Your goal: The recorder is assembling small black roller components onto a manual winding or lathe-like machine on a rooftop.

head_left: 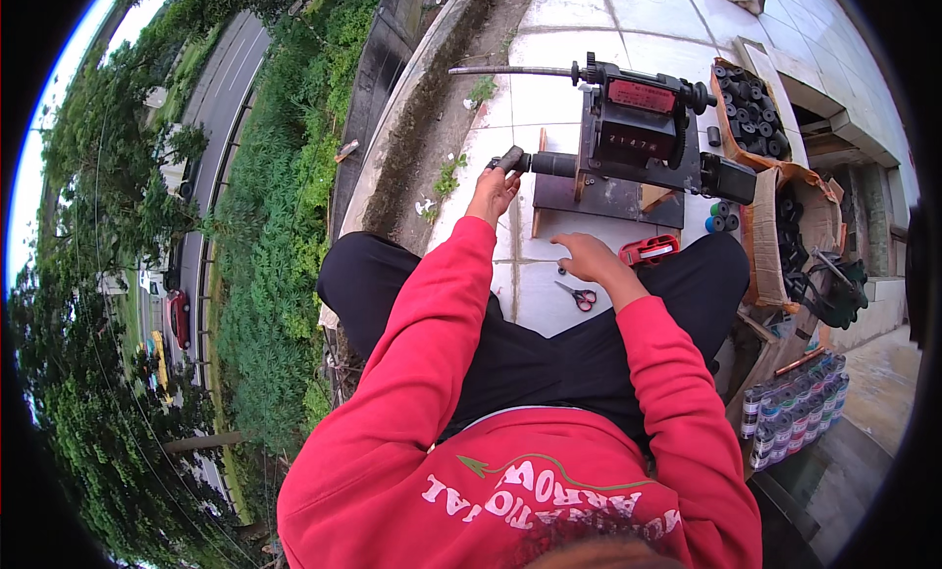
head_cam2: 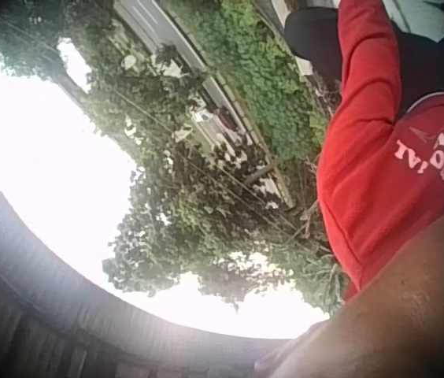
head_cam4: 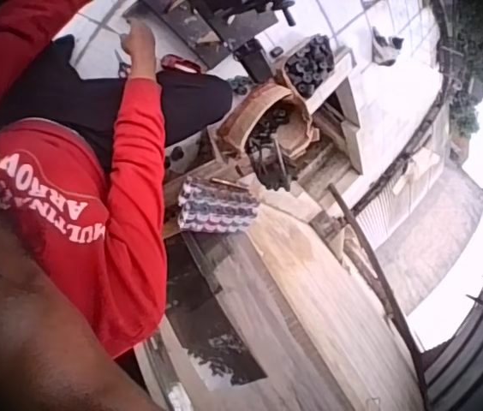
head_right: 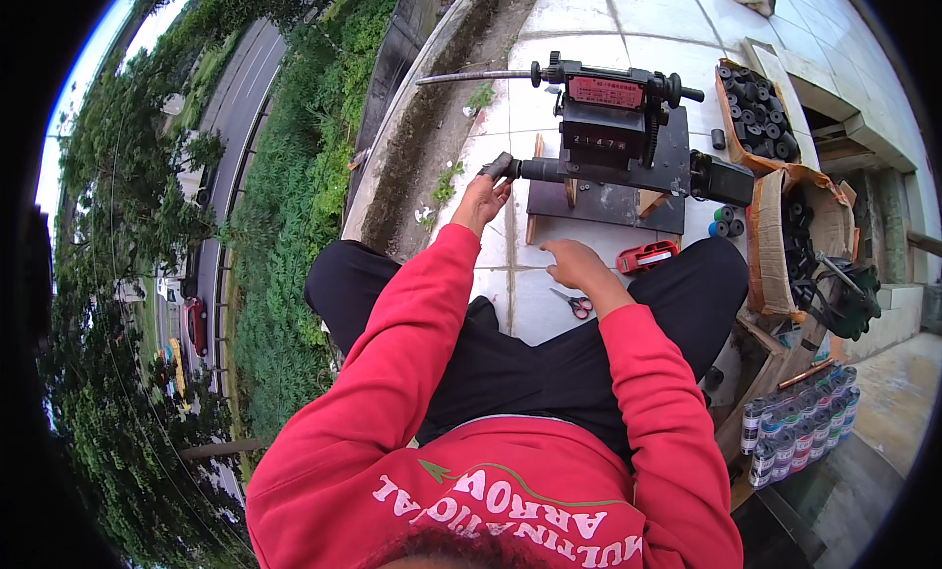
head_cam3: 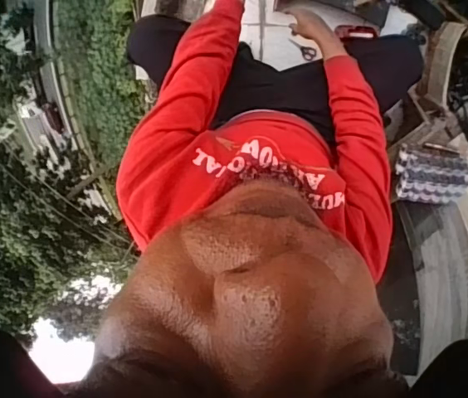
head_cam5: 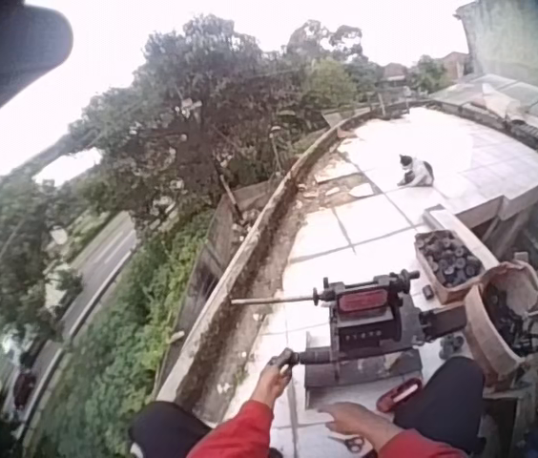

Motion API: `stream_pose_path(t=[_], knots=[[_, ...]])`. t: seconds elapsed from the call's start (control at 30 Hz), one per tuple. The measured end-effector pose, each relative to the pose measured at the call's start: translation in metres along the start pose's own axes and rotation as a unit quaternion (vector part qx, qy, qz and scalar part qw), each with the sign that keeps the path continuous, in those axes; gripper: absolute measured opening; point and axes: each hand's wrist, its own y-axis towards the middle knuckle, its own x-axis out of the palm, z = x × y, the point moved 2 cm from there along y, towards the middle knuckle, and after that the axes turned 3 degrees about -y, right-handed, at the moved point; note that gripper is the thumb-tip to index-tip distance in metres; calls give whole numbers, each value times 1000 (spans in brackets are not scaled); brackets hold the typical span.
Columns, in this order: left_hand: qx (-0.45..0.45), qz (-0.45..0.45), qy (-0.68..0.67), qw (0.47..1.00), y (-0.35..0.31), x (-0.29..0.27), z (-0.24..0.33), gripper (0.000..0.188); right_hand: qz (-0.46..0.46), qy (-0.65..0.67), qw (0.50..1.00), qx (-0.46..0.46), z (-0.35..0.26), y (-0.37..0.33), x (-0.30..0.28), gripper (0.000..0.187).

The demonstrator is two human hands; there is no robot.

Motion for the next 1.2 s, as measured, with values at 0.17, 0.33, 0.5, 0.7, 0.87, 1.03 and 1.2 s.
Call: stream_pose_path(t=[0.17, 0.33, 0.5, 0.7, 0.87, 1.03, 1.2], knots=[[-4, 22, -43, 999, -4, 10, -7, 29, 24, 7, 1000, -17, 3, -3, 0, 48], [14, -9, -31, 999, -18, 12, -10, 33, 5, 14, 1000, 3, 5, -5, -2, 49], [-21, 13, -109, 994, -31, 9, -10, 66, 9, 2, 1000, 11, 5, -7, -3, 49], [-22, 20, -102, 994, -32, 8, -10, 66, 7, 0, 1000, 11, 5, -6, -2, 50], [-14, 5, -101, 995, -28, 3, -11, 67, 8, 11, 1000, -1, 2, -6, -4, 49], [-14, -15, -82, 996, -25, -2, -12, 67, -2, 11, 1000, 7, -1, -5, -4, 50], [-24, -19, -132, 991, -27, -1, -14, 57, 2, -6, 1000, 7, 1, -2, 0, 50]])
